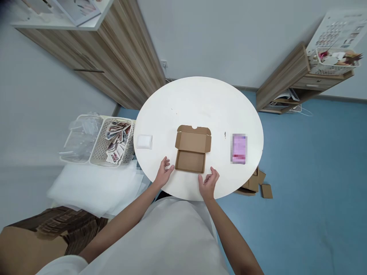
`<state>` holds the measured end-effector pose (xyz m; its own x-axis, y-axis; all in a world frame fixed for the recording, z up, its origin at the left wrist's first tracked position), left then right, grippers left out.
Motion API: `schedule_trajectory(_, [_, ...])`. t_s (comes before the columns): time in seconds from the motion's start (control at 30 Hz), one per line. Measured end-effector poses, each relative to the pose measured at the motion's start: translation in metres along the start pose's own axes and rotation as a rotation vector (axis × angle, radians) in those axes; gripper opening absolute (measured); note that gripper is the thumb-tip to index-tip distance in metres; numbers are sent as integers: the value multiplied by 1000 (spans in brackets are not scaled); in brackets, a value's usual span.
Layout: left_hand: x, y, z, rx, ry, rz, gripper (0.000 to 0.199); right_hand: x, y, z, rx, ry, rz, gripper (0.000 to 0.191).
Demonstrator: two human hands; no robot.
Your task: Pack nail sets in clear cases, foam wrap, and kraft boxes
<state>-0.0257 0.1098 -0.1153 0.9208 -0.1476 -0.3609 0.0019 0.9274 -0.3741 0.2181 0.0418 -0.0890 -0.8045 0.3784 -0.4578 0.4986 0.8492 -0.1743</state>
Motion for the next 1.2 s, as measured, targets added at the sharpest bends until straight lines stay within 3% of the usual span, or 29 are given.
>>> schedule_trajectory(0.1, [-49, 7, -4, 3, 47, 183, 62, 12, -7, -38, -138, 17, 70, 52])
schedule_trajectory(0.17, [-87, 16, -9, -17, 83, 297, 63, 46, -7, -70, -200, 51, -44, 42])
schedule_trajectory(0.23, [-121, 29, -17, -45, 95, 358, 65, 98, -6, -97, -201, 46, -275, 32])
schedule_trajectory(0.3, [-146, 46, -24, -55, 81, 354, 63, 150, -4, -111, -99, 62, -438, 31])
schedule_trajectory(0.37, [-163, 64, -29, -41, 67, 338, 61, 191, 1, -111, 63, 98, -496, 33])
schedule_trajectory(0.5, [-175, 88, -35, -22, -21, 312, 55, 242, 13, -103, 268, 207, -480, 39])
schedule_trajectory(0.67, [-175, 100, -36, -11, -103, 305, 47, 269, 26, -110, 280, 251, -457, 43])
schedule_trajectory(0.83, [-169, 104, -34, 12, -84, 231, 36, 281, 26, -114, 269, 212, -466, 36])
schedule_trajectory(1.07, [-158, 89, -32, 18, -148, 206, 32, 270, 18, -97, 308, 220, -454, 41])
schedule_trajectory(1.2, [-152, 75, -18, 75, -142, 193, 30, 254, 14, -102, 290, 258, -405, 41])
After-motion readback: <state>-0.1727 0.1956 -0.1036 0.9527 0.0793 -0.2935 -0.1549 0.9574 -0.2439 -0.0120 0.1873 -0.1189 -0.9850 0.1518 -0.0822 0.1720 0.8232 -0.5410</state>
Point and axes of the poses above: each hand's wrist, its own y-axis towards the middle knuckle, its own x-axis out of the palm, z = x × y, the point moved 8 cm from there along y, towards the middle knuckle, and after that the axes turned 3 degrees about x, right-handed, at the moved point
